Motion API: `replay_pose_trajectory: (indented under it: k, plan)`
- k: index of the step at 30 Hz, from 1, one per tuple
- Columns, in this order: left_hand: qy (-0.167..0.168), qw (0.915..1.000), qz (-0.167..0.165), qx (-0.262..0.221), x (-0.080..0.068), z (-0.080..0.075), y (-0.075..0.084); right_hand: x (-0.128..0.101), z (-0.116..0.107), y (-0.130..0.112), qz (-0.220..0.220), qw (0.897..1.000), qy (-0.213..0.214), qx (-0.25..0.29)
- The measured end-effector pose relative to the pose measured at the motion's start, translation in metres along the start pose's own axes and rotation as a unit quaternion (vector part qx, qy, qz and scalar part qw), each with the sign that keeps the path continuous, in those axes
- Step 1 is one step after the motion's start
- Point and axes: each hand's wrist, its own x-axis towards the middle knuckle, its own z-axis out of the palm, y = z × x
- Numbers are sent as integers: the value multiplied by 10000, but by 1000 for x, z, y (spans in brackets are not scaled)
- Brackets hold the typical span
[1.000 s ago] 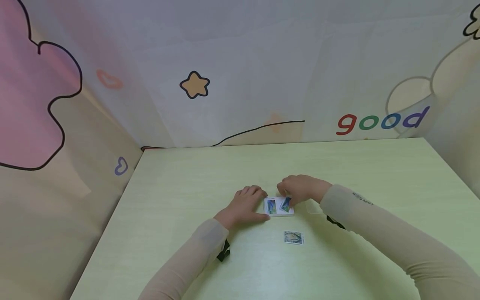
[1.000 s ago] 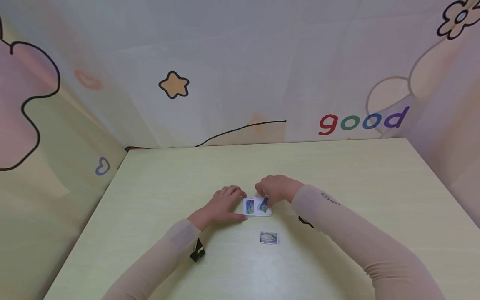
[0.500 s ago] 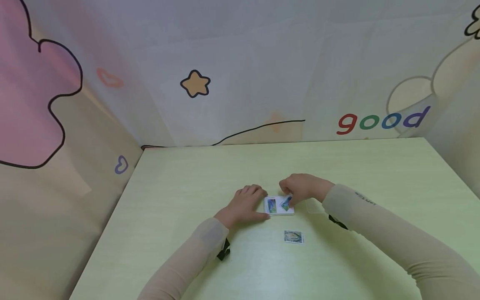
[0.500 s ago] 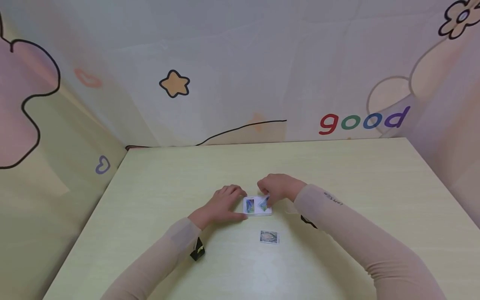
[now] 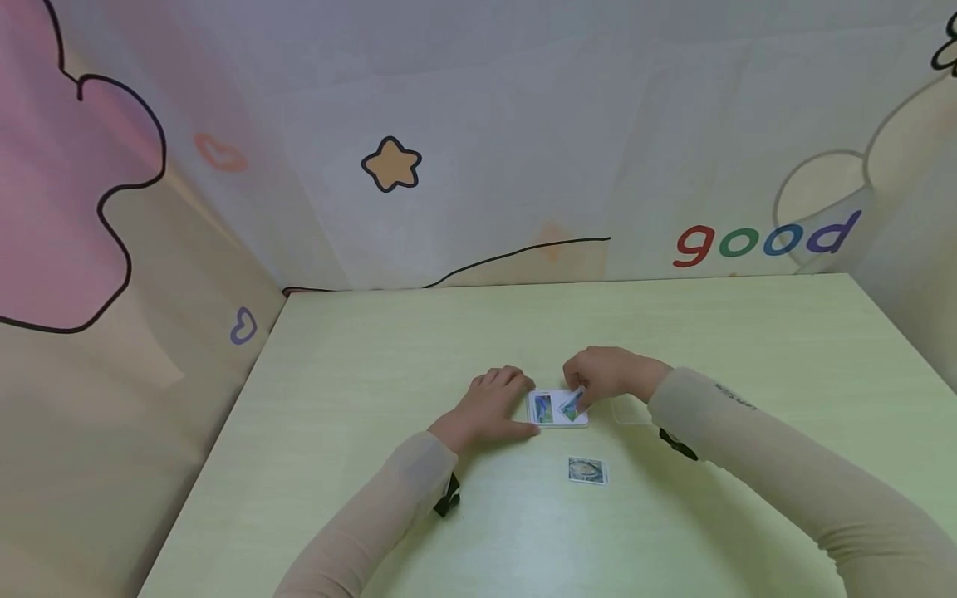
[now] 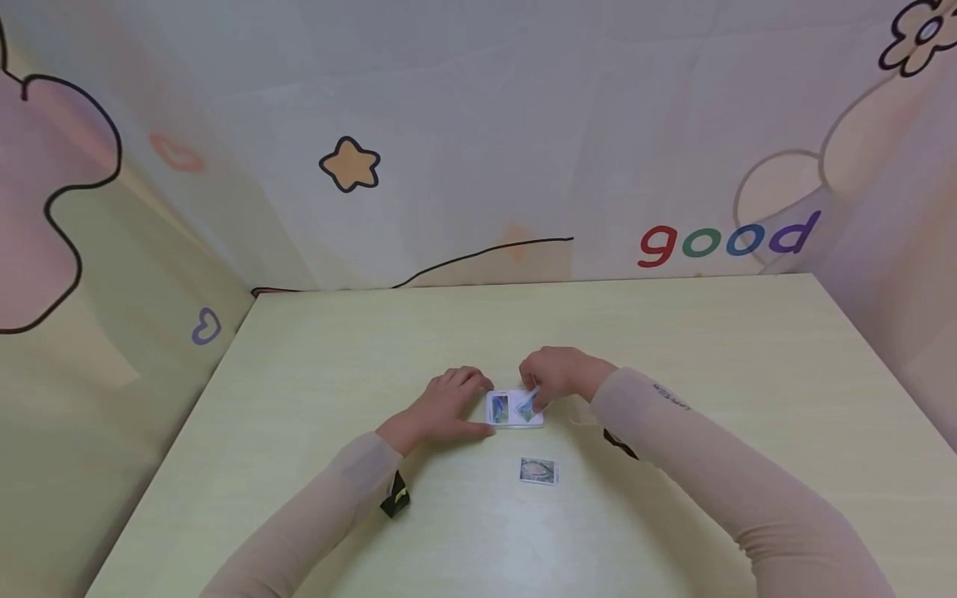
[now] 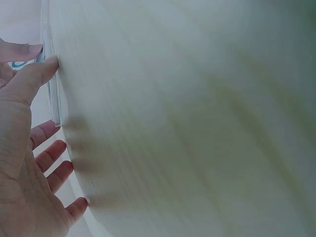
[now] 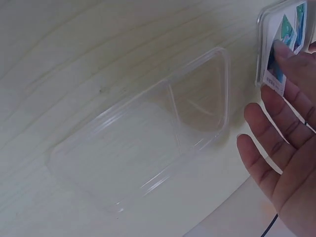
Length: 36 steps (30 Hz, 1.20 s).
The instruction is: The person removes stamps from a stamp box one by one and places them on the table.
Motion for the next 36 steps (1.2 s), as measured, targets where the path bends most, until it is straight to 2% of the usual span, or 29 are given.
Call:
replay_pose_trajectory:
  k: [10, 24, 31, 36]
  plan:
    - [-36, 10000, -74, -55, 1, 0, 1, -5, -6, 5, -303, 9993, -6, 203]
    - [-77, 9999, -74, -97, 0, -1, 3, -13, -4, 5, -289, 9959, -33, 855]
    - [-75, 9999, -106, -28, 1, 0, 3, -19, 0, 6, -94, 9843, 181, 1755]
    - [-91, 9998, -149, -22, 1, -1, 4, -22, -2, 2, -225, 9751, 466, 2156]
